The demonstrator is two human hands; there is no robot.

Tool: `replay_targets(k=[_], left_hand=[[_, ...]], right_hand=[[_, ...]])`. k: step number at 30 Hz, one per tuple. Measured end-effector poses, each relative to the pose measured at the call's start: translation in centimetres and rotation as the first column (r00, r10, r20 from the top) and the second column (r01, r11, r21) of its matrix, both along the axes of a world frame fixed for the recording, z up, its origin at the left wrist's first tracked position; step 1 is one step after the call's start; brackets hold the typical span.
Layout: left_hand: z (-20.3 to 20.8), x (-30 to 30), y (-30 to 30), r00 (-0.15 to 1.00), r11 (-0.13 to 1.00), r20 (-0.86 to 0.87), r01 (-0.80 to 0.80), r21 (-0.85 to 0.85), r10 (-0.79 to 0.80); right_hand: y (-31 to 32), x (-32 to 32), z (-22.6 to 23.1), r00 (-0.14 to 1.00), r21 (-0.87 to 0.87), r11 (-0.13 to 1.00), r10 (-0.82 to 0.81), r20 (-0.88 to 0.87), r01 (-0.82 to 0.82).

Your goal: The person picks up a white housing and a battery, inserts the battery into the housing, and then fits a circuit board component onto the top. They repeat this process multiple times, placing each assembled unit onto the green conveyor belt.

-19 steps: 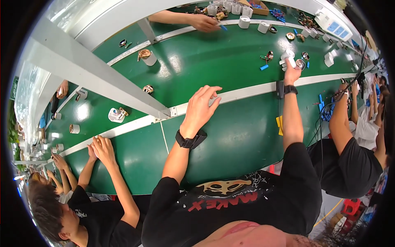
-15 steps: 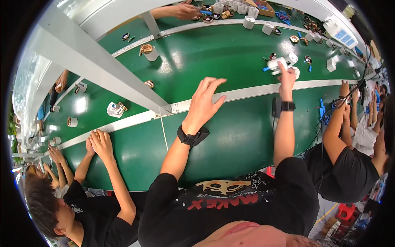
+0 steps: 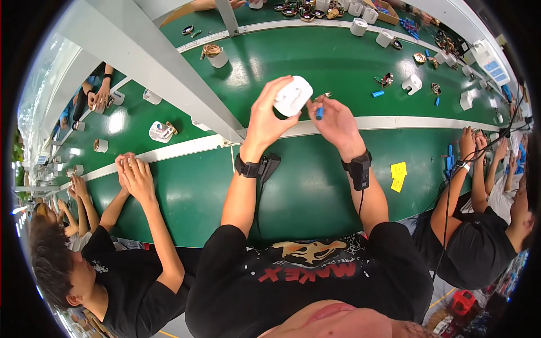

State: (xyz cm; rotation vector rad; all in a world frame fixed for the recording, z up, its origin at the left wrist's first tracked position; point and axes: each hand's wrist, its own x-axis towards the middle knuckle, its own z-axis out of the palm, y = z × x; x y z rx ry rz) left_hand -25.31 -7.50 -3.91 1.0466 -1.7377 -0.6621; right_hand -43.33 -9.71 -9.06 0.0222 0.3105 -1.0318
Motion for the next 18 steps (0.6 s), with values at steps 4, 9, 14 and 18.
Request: replay_targets(k=[4, 9, 14, 18], left_hand=[[0.1, 0.7, 0.2, 0.976, 0.978, -0.210, -0.015, 0.209, 0.060], [-1.2, 1.3, -0.2, 0.990, 0.965, -0.126, 0.088, 0.249, -0.058], [-1.4, 0.7, -0.4, 0.945, 0.943, -0.281, 0.237, 0.234, -0.168], [-1.2, 0.3, -0.1, 0.907, 0.877, -0.381, 0.322, 0.357, -0.178]], right_hand=[[-1.0, -0.7, -1.1, 0.982, 0.087, 0.978, -0.189, 0.005, 0.188], [0.0, -0.5, 2.1, 0.928, -0.145, 0.951, -0.301, -0.221, 0.274], [0.3, -1.6, 1.7, 0.759, -0.413, 0.887, -0.413, -0.503, 0.209], [0.6, -2.4, 2.1, 0.527, -0.587, 0.781, -0.598, -0.604, 0.214]])
